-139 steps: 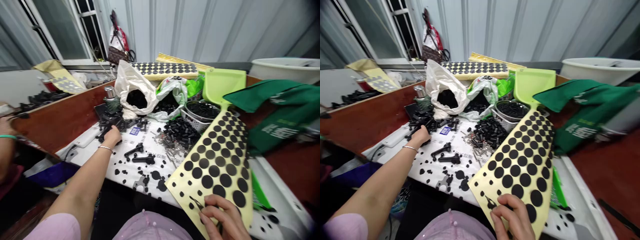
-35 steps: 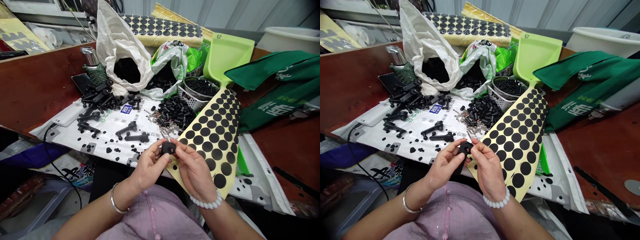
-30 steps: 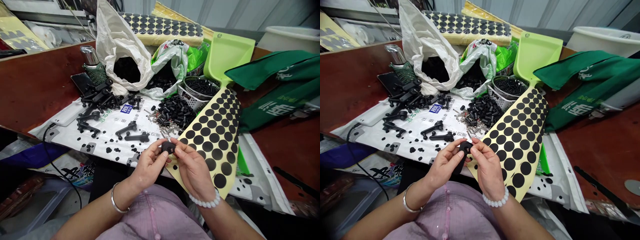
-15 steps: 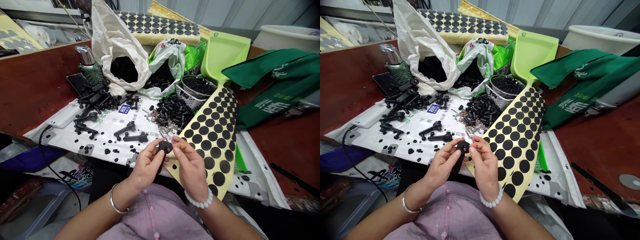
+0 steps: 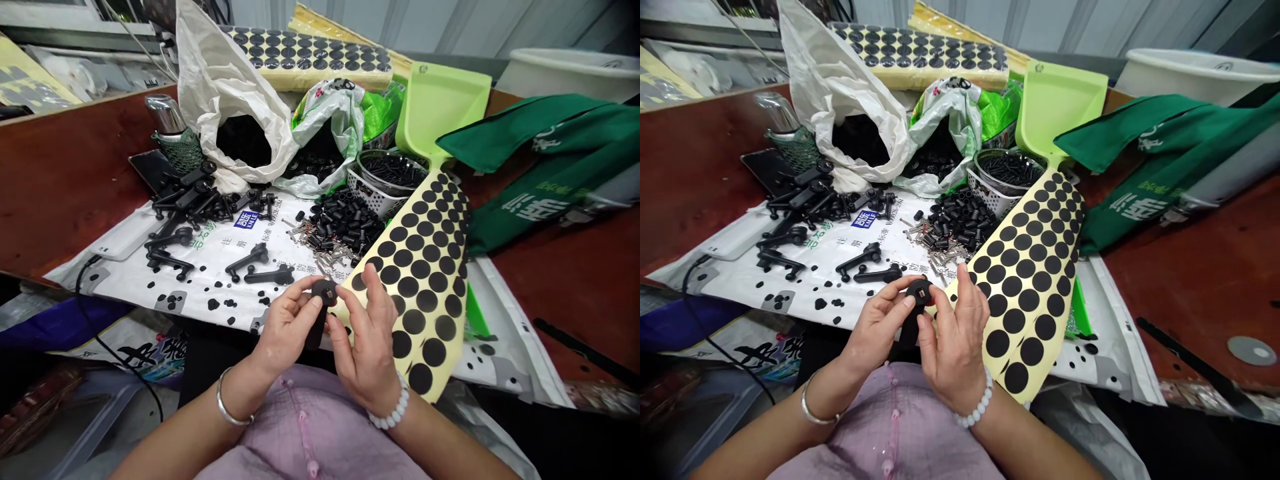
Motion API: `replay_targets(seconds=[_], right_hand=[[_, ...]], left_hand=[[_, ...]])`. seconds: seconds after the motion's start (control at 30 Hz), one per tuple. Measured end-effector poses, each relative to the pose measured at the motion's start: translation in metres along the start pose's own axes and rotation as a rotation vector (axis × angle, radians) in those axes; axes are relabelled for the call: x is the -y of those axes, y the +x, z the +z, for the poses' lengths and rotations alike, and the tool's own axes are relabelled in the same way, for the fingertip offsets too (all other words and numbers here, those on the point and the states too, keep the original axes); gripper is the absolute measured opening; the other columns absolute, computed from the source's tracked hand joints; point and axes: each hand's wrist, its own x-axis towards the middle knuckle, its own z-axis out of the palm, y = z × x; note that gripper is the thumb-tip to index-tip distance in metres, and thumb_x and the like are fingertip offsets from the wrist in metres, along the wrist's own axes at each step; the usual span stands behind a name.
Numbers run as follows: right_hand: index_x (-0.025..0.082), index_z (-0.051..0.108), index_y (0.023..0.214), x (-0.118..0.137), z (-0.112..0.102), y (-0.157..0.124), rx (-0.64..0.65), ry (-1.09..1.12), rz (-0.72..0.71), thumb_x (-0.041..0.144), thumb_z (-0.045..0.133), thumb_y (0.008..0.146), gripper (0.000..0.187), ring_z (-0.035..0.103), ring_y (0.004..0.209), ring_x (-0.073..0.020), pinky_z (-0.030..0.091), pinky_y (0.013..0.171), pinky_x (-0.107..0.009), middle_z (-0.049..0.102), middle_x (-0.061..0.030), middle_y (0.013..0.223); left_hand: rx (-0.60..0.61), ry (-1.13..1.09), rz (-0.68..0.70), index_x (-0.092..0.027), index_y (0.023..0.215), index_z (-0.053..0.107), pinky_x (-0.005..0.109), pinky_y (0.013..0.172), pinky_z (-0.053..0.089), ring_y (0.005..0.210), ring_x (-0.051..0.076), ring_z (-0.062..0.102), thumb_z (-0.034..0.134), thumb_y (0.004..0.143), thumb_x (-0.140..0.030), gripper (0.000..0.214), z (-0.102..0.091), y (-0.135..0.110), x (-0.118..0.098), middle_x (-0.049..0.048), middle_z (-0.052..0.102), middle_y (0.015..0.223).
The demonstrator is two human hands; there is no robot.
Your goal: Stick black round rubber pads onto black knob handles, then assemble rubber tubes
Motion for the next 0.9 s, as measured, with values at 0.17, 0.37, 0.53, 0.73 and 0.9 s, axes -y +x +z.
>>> replay_targets(seconds=[0.17,0.37,0.53,0.73,0.9], right_hand=[[0.023,0.053,0.113,-0.002,-0.003,0.002,0.004,0.252,0.165,0.017,0.051,0.083,0.031,0.029,0.130,-0.0283,0.026,0.104,-0.050,0.027,-0.0082,0.144],[0.021,0.061,0.080,-0.009,-0.005,0.015,-0.063,0.517,0.447,0.023,0.058,0.080,0.003,0.049,0.112,-0.0233,0.035,0.097,-0.040,0.054,-0.0075,0.115],[0.021,0.058,0.077,-0.008,-0.006,0.013,-0.069,0.454,0.415,0.021,0.053,0.083,0.007,0.051,0.103,-0.0232,0.040,0.088,-0.038,0.054,-0.0074,0.105],[0.022,0.054,0.082,-0.004,-0.008,0.004,-0.076,0.328,0.277,0.017,0.048,0.084,0.008,0.049,0.103,-0.0236,0.036,0.091,-0.041,0.052,-0.0068,0.100],[0.021,0.053,0.078,-0.009,-0.010,0.008,0.003,0.482,0.449,0.022,0.048,0.086,0.009,0.050,0.099,-0.0214,0.040,0.084,-0.036,0.051,-0.0069,0.103]], left_hand=[[0.018,-0.094,-0.079,-0.020,0.110,0.052,0.027,0.058,0.053,0.066,0.015,0.064,0.060,0.079,-0.032,0.035,-0.003,-0.001,0.005,0.0036,0.067,0.086],[0.052,-0.004,-0.036,-0.018,0.113,0.048,0.023,0.059,0.052,0.066,0.012,0.062,0.065,0.075,-0.025,0.042,0.002,-0.005,0.008,0.0029,0.064,0.084],[0.028,0.044,0.016,-0.017,0.114,0.048,0.024,0.064,0.051,0.075,0.014,0.062,0.065,0.075,-0.023,0.043,0.008,-0.008,0.011,0.0045,0.063,0.088],[0.004,0.052,0.005,-0.017,0.113,0.048,0.023,0.061,0.051,0.072,0.014,0.063,0.065,0.075,-0.024,0.042,0.009,-0.006,0.016,0.0040,0.065,0.086],[0.019,0.064,-0.027,-0.017,0.114,0.047,0.023,0.056,0.051,0.071,0.015,0.063,0.065,0.074,-0.024,0.043,0.008,-0.006,0.016,0.0034,0.064,0.083]])
